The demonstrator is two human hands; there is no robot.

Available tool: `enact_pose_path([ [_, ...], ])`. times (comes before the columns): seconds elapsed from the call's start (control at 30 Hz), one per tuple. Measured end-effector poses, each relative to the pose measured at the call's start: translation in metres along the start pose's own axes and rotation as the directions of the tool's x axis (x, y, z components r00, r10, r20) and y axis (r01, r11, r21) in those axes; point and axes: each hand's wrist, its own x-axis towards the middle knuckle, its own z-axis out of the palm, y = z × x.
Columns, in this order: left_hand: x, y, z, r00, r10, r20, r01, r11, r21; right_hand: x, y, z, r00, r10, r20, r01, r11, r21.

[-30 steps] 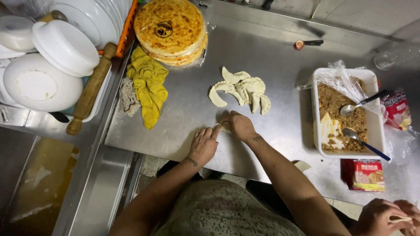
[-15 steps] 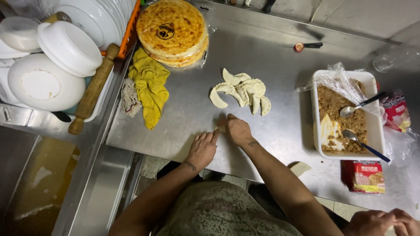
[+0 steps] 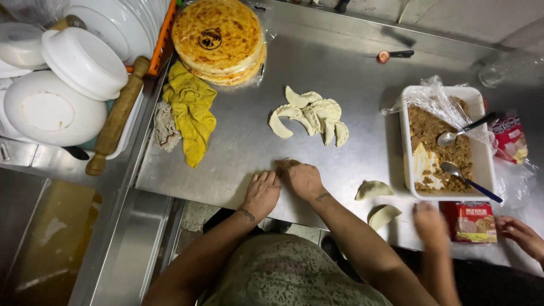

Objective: The person folds dough pieces into half-moon shapes on a stainless steel counter. They then retrieve a baking tray from an oven, wipe it with a cloth, and arrange the folded dough pieces on the tray.

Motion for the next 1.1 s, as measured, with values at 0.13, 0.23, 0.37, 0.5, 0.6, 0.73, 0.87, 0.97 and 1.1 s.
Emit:
enact_pose_path([
  [0.13, -0.003, -0.013, 0.024, 1.0, 0.006, 0.02, -0.005, 1.0, -0.011, -0.031, 0.013, 0.005, 0.977, 0.011, 0.213, -0.03, 0.996, 0.084],
  [0.23, -0.008, -0.027, 0.039, 0.973, 0.077, -0.216, -0.109, 0.984, -0.14, -0.044, 0.01, -0.003, 0.964, 0.028, 0.263, -0.036, 0.999, 0.026],
  [0.37, -0.011, -0.013, 0.016, 0.983, -0.052, -0.178, 0.031, 0.992, -0.119, -0.053, 0.009, -0.023, 0.932, 0.035, 0.36, -0.098, 0.983, 0.158],
  [0.5, -0.005, -0.005, 0.007, 0.991, -0.089, -0.103, 0.068, 0.979, -0.191, -0.067, 0.016, -0.02, 0.957, 0.116, 0.268, -0.182, 0.954, 0.237],
  [0.6, -0.008, 0.0, 0.001, 0.993, -0.062, -0.103, 0.038, 0.975, -0.22, -0.068, 0.028, 0.006, 0.94, 0.199, 0.277, -0.266, 0.937, 0.229],
  [0.73, -0.002, -0.002, 0.011, 0.995, 0.044, -0.088, -0.053, 0.993, -0.103, -0.072, 0.034, 0.008, 0.934, 0.211, 0.288, -0.289, 0.92, 0.266],
  [0.87, 0.019, -0.018, 0.013, 0.956, 0.146, -0.253, -0.168, 0.984, -0.065, -0.088, 0.087, 0.036, 0.917, 0.397, -0.041, -0.357, 0.862, 0.361],
  [0.97, 0.038, -0.021, 0.011, 0.924, 0.201, -0.325, -0.246, 0.963, -0.105, -0.111, 0.143, 0.066, 0.759, 0.59, -0.275, -0.515, 0.803, 0.3],
  [1.1, 0.064, -0.007, -0.002, 0.926, 0.325, -0.19, -0.334, 0.942, -0.019, -0.121, 0.163, 0.043, 0.636, 0.76, -0.133, -0.763, 0.646, 0.039],
])
